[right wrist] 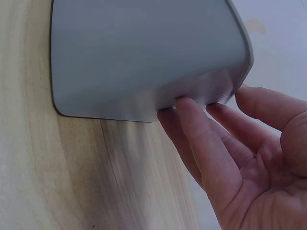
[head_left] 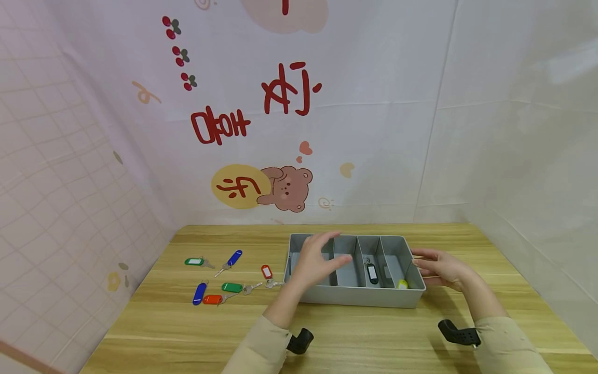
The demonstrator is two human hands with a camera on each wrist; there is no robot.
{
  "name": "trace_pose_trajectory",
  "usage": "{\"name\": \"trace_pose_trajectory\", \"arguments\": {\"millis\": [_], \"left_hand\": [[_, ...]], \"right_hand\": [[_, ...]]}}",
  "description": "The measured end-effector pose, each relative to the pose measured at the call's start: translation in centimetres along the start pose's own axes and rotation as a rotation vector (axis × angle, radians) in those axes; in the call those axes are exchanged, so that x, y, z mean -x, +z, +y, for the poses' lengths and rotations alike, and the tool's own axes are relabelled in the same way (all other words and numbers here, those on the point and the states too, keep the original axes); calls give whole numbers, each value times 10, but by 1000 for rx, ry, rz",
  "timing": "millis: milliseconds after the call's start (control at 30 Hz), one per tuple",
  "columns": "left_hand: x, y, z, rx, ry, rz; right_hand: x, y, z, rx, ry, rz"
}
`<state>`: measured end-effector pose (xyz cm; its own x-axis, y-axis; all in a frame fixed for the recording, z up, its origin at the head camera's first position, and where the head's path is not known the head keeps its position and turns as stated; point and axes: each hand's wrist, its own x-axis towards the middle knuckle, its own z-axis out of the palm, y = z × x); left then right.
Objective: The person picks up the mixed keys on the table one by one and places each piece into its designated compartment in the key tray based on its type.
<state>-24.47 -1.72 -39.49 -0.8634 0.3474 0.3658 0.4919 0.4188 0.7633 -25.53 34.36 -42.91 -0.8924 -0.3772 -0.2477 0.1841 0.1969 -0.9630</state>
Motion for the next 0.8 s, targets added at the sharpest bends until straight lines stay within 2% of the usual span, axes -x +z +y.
{"name": "trace_pose_trajectory", "arguments": {"millis": [167, 367, 800], "left_hand": [[1, -7, -2, -9, 0, 23], [3, -16, -6, -42, 51, 56], [8, -42, -21, -46, 157, 82]], "right_hand": [[1, 0, 0, -14, -6, -8], [0, 1, 0, -5, -8, -16], [0, 0, 0, -16, -21, -24]]}}
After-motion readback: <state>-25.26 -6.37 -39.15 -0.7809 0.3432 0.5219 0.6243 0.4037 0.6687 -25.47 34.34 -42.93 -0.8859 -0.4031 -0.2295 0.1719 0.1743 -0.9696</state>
